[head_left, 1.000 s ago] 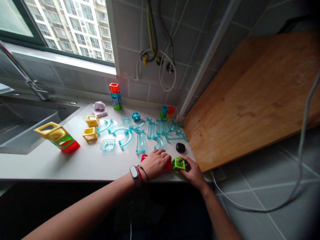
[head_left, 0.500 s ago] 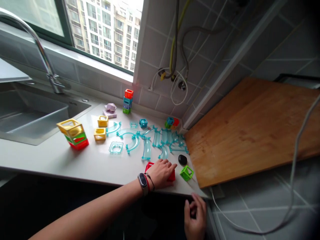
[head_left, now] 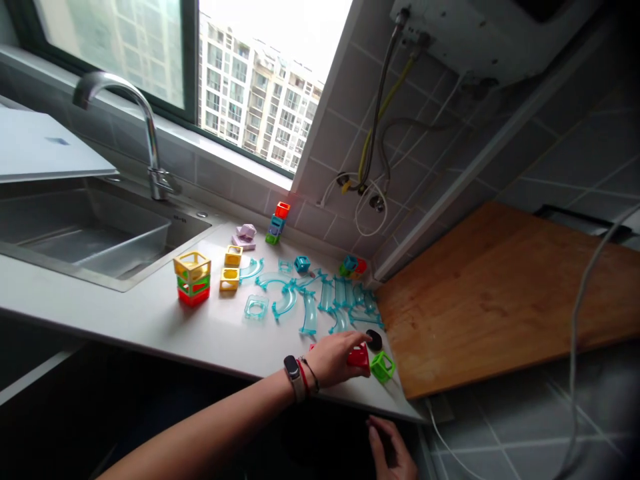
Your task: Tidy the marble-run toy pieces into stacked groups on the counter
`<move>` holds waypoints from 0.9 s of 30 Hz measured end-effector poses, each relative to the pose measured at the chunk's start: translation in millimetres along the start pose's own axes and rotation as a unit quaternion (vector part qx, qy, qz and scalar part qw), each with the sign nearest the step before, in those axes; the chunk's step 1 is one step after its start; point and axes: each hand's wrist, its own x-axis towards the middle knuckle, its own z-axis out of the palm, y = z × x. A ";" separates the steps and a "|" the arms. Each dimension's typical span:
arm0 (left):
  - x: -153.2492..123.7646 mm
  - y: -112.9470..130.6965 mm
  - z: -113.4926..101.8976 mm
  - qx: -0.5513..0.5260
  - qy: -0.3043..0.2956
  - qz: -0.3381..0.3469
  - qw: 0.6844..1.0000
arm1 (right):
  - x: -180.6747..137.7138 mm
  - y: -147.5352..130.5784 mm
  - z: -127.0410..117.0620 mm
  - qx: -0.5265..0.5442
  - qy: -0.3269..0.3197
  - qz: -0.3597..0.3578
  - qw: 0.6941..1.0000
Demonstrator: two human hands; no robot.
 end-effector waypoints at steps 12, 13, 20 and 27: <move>-14.7 19.9 -55.0 -0.516 0.133 -0.090 0.841 | 39.6 -97.4 67.2 0.211 -0.195 0.046 0.957; -17.0 15.8 -60.2 -0.530 0.133 -0.094 0.832 | 40.9 -106.9 71.5 0.223 -0.192 0.051 0.954; -41.4 -34.0 -91.8 -0.587 0.050 -0.127 0.798 | 51.6 -130.8 94.6 0.223 -0.212 0.081 0.948; -49.1 -54.3 -89.0 -0.591 0.066 -0.161 0.787 | 47.7 -122.8 114.8 0.206 -0.220 0.089 0.949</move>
